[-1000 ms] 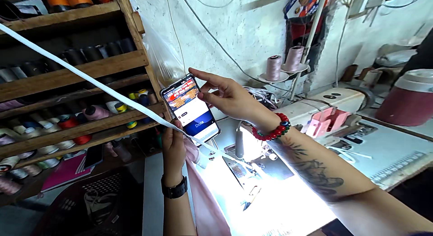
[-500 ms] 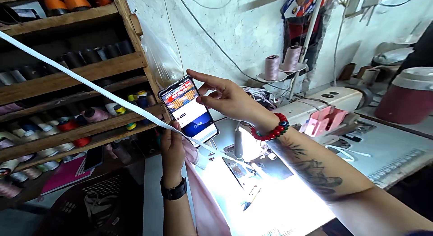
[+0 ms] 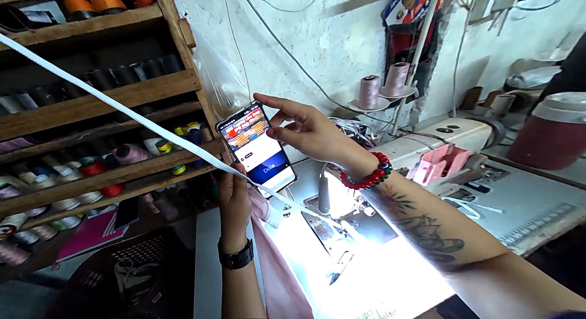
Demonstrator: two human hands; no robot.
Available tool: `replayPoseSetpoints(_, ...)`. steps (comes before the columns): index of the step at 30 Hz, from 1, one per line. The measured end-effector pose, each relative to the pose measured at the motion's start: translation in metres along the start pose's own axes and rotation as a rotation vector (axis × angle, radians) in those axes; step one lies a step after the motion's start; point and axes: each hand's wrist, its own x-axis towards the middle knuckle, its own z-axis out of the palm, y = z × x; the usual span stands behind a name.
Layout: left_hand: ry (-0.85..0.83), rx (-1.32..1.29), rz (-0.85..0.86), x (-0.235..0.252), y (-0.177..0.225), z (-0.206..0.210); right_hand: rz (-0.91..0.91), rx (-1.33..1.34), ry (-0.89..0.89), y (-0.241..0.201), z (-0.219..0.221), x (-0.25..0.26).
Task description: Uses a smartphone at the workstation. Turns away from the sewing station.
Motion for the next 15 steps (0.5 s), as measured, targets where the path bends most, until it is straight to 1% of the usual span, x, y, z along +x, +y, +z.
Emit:
replayPoseSetpoints(4,-0.005,-0.007,0.015,0.001,0.000,-0.001,-0.043,0.000,-0.024,0.013,-0.003,0.013)
replayPoseSetpoints(11,-0.008,-0.006,0.010,0.000,-0.001,-0.002,-0.030,-0.001,-0.025,0.010,-0.002,0.011)
replayPoseSetpoints(15,0.014,-0.006,-0.022,0.001,-0.002,-0.001,-0.003,-0.053,-0.122,0.006,-0.004,0.008)
